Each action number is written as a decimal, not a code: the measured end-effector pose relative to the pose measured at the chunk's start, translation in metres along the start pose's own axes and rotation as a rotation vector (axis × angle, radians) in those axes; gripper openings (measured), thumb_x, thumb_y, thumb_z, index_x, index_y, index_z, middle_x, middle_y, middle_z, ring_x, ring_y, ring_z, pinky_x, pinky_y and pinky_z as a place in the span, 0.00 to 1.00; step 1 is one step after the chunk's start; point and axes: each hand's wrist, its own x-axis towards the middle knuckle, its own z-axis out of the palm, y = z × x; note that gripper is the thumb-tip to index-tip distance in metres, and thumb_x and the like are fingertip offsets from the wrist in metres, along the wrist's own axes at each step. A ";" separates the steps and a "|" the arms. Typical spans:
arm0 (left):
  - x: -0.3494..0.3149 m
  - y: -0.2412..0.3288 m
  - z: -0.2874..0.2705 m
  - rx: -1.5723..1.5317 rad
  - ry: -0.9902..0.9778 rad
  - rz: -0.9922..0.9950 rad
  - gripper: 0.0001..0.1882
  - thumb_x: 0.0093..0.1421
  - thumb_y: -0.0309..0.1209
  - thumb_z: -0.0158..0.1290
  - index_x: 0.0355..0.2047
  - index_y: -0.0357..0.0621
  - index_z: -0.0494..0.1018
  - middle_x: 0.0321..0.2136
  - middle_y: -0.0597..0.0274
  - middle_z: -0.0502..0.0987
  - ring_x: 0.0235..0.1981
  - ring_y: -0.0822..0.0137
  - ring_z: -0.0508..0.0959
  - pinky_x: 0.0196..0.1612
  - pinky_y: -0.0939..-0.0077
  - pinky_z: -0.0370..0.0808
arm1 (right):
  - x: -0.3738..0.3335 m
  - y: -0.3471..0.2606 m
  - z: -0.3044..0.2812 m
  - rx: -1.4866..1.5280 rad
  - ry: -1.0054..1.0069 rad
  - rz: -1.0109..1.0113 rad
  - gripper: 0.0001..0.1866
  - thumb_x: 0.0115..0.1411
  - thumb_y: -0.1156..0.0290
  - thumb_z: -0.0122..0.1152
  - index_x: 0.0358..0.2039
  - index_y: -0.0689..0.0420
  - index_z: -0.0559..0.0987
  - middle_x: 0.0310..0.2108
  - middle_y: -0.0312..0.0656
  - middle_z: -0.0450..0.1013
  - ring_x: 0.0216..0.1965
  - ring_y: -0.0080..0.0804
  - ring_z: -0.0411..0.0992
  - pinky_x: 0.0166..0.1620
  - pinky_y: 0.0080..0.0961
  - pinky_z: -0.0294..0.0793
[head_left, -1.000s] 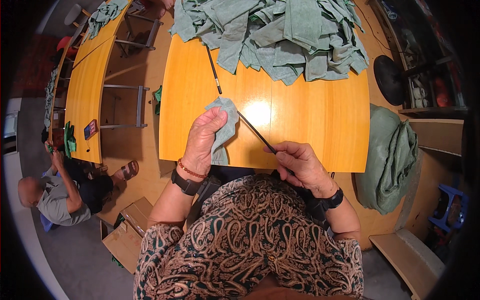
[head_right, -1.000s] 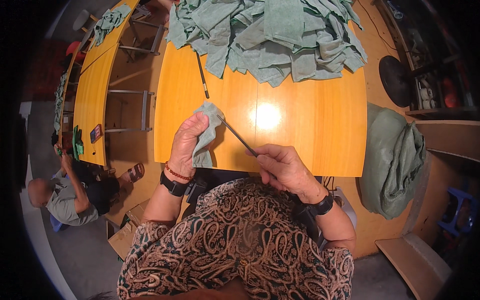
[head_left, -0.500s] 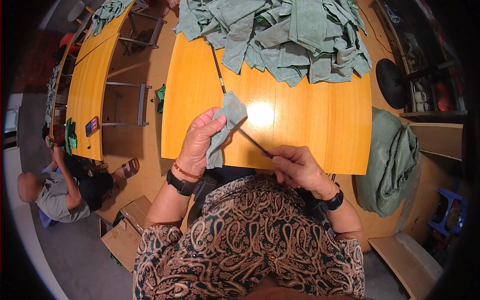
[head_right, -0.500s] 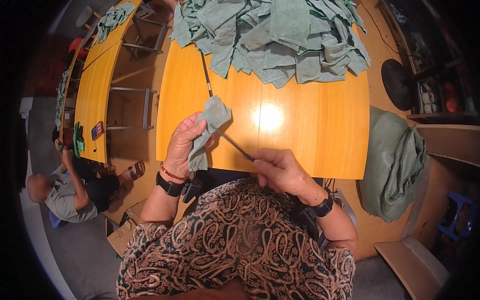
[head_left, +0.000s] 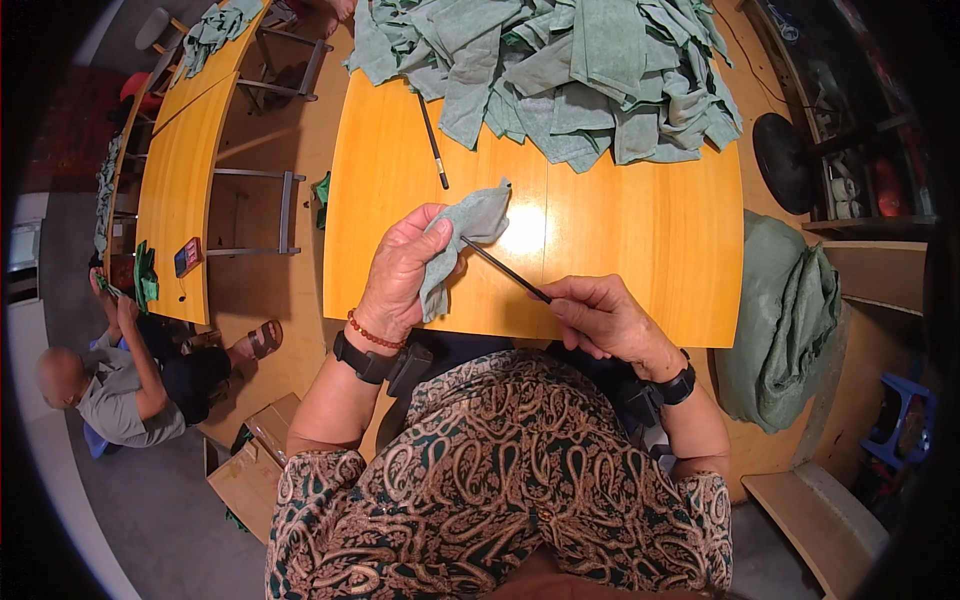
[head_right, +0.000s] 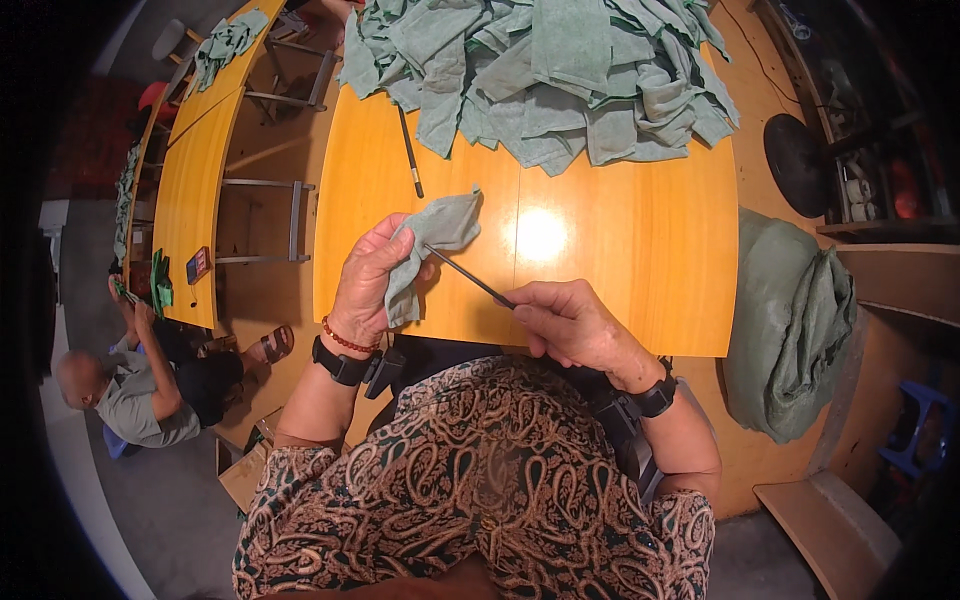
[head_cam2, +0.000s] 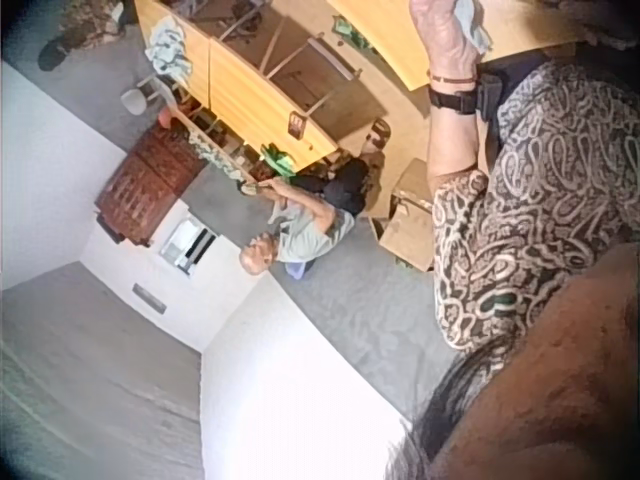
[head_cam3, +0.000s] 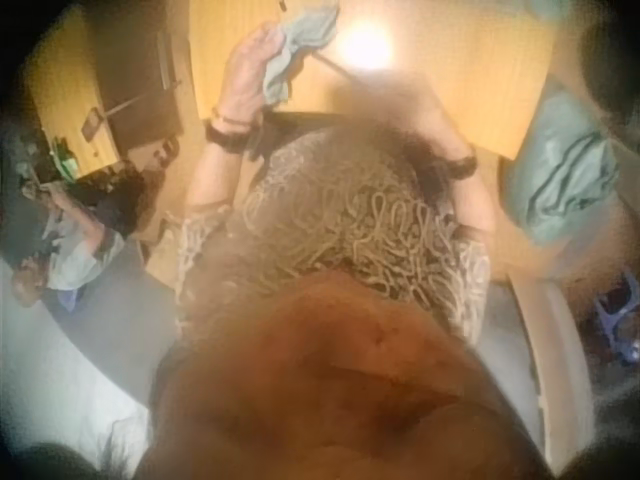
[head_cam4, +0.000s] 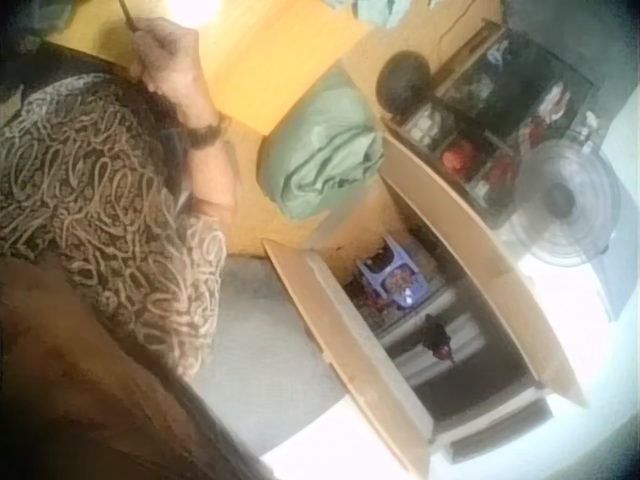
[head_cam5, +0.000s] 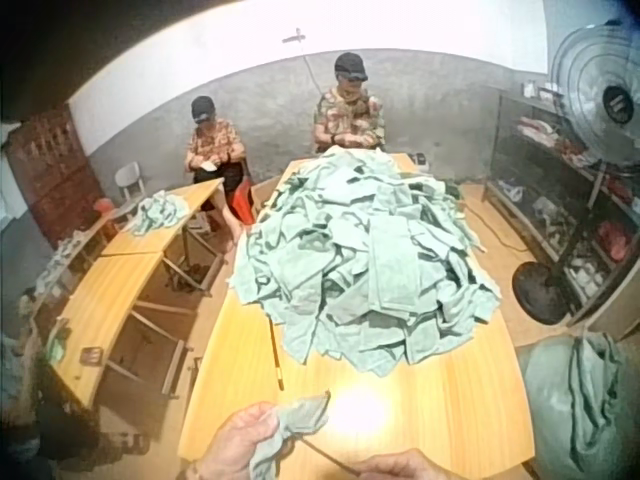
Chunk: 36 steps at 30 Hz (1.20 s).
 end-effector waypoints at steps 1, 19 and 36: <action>0.001 -0.001 -0.001 0.002 -0.020 0.010 0.09 0.66 0.31 0.53 0.43 0.40 0.73 0.35 0.61 0.80 0.29 0.74 0.77 0.32 0.79 0.75 | 0.000 0.000 0.001 -0.014 0.004 0.010 0.14 0.69 0.72 0.52 0.52 0.60 0.77 0.17 0.33 0.71 0.12 0.12 0.61 0.15 0.12 0.59; 0.007 0.006 0.001 0.053 -0.071 -0.053 0.07 0.67 0.30 0.52 0.42 0.42 0.73 0.31 0.65 0.79 0.19 0.82 0.71 0.19 0.89 0.66 | -0.003 0.000 -0.003 -0.016 0.060 -0.057 0.14 0.69 0.75 0.50 0.51 0.61 0.78 0.16 0.34 0.71 0.10 0.12 0.60 0.14 0.12 0.58; 0.003 -0.002 0.035 0.475 -0.074 0.134 0.08 0.65 0.27 0.52 0.42 0.37 0.71 0.31 0.66 0.76 0.33 0.75 0.77 0.39 0.82 0.74 | 0.001 0.001 0.013 0.220 0.073 0.007 0.14 0.70 0.71 0.51 0.52 0.59 0.78 0.17 0.33 0.71 0.10 0.12 0.58 0.14 0.10 0.55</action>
